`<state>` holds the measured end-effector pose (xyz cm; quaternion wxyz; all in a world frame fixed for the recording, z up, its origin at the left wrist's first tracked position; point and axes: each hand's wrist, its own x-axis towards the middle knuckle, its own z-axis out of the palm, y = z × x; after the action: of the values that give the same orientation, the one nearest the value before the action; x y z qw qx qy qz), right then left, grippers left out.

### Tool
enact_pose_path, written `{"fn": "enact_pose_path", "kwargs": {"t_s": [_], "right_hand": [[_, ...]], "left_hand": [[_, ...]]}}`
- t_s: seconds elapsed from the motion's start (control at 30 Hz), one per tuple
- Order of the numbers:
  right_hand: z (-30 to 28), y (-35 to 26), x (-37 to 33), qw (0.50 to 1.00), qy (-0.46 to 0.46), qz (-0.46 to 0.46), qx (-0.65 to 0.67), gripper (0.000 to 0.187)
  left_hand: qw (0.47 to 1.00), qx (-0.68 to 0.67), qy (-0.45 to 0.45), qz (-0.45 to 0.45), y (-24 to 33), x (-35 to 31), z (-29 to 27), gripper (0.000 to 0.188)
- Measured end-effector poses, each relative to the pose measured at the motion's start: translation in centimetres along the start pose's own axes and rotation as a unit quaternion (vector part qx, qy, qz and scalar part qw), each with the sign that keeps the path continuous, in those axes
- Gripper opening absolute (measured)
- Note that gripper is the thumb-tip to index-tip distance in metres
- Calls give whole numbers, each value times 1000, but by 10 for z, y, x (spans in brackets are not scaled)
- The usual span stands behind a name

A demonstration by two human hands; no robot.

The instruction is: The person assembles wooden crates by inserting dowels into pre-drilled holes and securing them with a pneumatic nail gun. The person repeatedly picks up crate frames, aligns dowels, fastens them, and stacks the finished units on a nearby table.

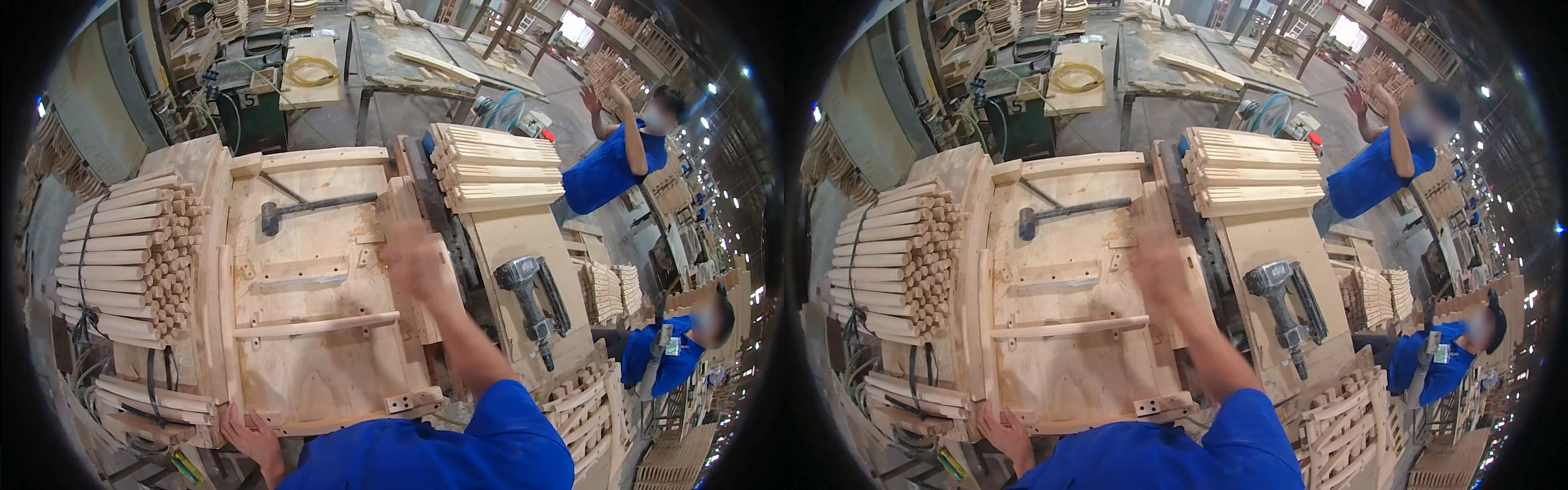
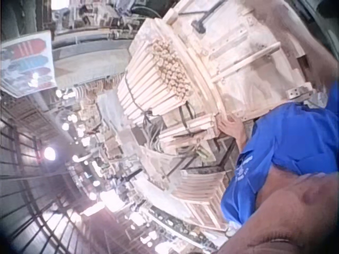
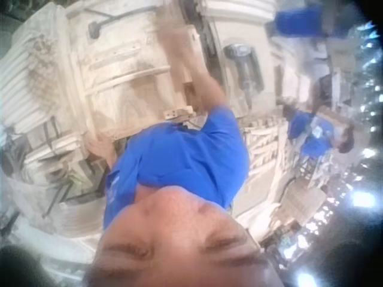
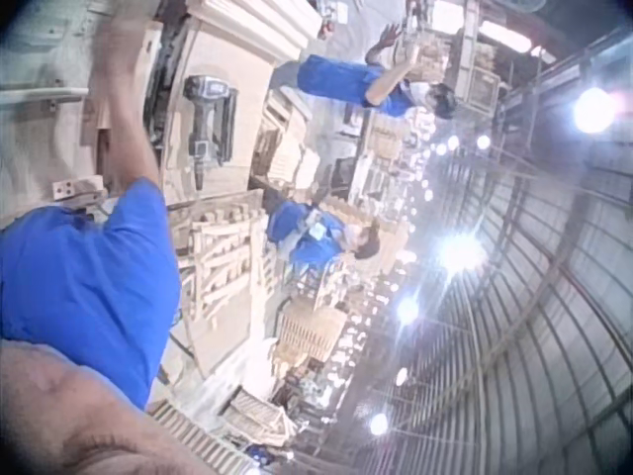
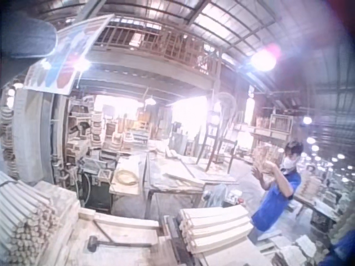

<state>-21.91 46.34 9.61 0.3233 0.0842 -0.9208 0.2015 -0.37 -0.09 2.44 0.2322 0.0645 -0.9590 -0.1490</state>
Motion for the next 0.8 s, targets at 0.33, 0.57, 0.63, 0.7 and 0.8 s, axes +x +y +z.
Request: {"fn": "enact_pose_path", "kwargs": {"t_s": [0.33, 0.57, 0.63, 0.7, 0.8], "right_hand": [[-132, 97, 59, 933, -150, 8, -328, 36], [-130, -65, 69, 944, -211, -226, -117, 29], [-133, -119, 77, 917, -277, -277, -72, 35], [-124, -162, 86, 880, -333, -337, -13, 42], [-106, -188, 89, 872, -319, -372, 15, 56]], "left_hand": [[960, -262, -57, 82, 57, 50, 55, 29], [869, -423, -245, 76, 168, 119, 55, 52], [739, -581, -340, 20, 210, 141, 43, 56], [750, -614, -217, 115, 226, 149, 53, 47], [749, -634, -109, 161, 227, 155, 67, 31]]}}
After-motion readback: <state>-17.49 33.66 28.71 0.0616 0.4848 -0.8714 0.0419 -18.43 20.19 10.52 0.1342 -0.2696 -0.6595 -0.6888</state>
